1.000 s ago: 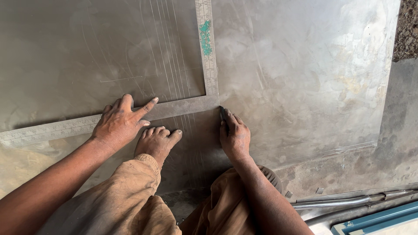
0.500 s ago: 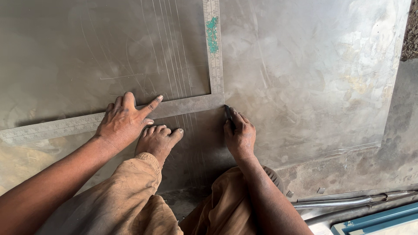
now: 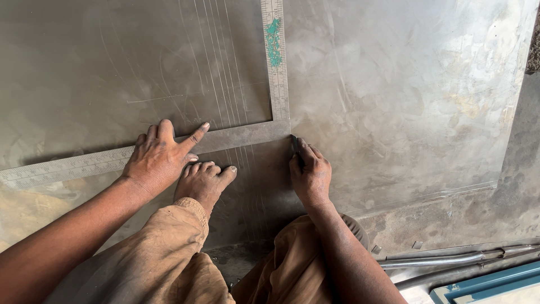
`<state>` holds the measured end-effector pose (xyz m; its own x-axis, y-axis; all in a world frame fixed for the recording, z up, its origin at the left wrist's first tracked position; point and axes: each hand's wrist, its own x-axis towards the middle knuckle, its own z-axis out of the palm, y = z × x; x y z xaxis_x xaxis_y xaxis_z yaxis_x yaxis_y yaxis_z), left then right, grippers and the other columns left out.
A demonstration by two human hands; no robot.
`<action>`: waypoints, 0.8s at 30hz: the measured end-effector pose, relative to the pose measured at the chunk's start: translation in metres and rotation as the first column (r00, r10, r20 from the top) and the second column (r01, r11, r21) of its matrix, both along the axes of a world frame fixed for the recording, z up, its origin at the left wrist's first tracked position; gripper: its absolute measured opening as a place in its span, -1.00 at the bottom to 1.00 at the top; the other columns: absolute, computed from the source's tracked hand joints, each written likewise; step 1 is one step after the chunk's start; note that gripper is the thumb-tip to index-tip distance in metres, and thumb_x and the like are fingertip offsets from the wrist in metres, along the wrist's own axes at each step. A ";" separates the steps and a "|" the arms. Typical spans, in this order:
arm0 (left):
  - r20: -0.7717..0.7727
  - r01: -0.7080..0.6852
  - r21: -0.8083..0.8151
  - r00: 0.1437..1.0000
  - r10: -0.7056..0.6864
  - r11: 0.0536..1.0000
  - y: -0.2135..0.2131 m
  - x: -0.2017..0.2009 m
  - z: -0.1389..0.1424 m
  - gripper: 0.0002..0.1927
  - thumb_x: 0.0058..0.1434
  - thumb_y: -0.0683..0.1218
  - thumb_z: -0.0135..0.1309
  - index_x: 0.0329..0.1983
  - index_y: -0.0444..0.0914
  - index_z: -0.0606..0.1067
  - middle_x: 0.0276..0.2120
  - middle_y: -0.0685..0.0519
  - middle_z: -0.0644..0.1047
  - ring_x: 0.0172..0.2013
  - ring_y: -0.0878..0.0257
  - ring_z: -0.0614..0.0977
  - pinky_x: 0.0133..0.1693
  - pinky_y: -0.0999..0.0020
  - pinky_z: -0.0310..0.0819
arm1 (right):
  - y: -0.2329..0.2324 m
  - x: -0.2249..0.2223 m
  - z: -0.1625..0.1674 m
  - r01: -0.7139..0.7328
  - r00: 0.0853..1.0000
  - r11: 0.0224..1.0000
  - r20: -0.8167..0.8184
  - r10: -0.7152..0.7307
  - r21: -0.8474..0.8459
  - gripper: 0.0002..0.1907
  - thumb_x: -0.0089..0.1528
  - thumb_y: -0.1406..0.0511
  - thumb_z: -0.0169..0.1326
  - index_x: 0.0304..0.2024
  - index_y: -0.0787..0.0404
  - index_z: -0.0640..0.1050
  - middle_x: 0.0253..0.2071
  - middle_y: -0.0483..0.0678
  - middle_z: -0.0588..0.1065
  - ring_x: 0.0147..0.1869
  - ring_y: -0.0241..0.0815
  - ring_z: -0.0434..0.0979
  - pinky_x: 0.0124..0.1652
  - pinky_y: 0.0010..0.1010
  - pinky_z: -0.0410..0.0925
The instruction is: The person uses a metal square ruler and a scribing tool to draw straight lines on a large metal sheet. They reposition the ruler multiple times to create parallel and perpendicular lines across the surface.
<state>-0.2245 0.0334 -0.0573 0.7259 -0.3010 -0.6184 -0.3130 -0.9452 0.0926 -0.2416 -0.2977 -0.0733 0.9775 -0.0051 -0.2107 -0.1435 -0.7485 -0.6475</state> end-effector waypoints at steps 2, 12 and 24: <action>0.009 -0.001 -0.002 1.000 0.001 1.000 -0.001 0.000 0.001 -0.22 0.25 0.17 0.08 0.51 0.31 0.06 -0.10 -0.12 0.24 -0.18 0.13 0.41 -0.13 0.18 0.57 | 0.000 0.000 0.000 -0.051 0.997 0.997 0.060 0.054 -0.058 -0.57 0.19 0.40 0.08 0.15 0.21 0.55 -0.03 0.07 0.60 -0.09 0.03 0.66 -0.11 -0.26 0.51; -0.023 -0.033 -0.014 0.999 0.032 0.999 -0.003 0.002 0.009 -0.25 0.28 0.16 0.07 0.52 0.26 0.09 -0.13 -0.10 0.26 -0.20 0.11 0.42 -0.11 0.14 0.55 | 0.001 -0.007 -0.011 -0.144 0.987 0.959 -0.100 0.123 -0.243 -0.47 0.18 0.40 0.06 0.24 0.26 0.47 -0.03 0.09 0.59 -0.19 0.11 0.66 -0.26 -0.16 0.52; -0.046 -0.099 -0.052 0.994 0.096 0.994 -0.007 0.015 0.025 -0.16 0.21 0.17 0.15 0.49 0.40 0.02 -0.13 -0.07 0.30 -0.11 0.04 0.46 0.01 0.08 0.53 | -0.007 -0.010 0.020 -0.085 0.989 0.988 -0.131 0.068 -0.127 -0.55 0.13 0.36 0.12 0.10 0.11 0.54 -0.07 0.08 0.59 -0.13 0.21 0.61 -0.17 -0.07 0.46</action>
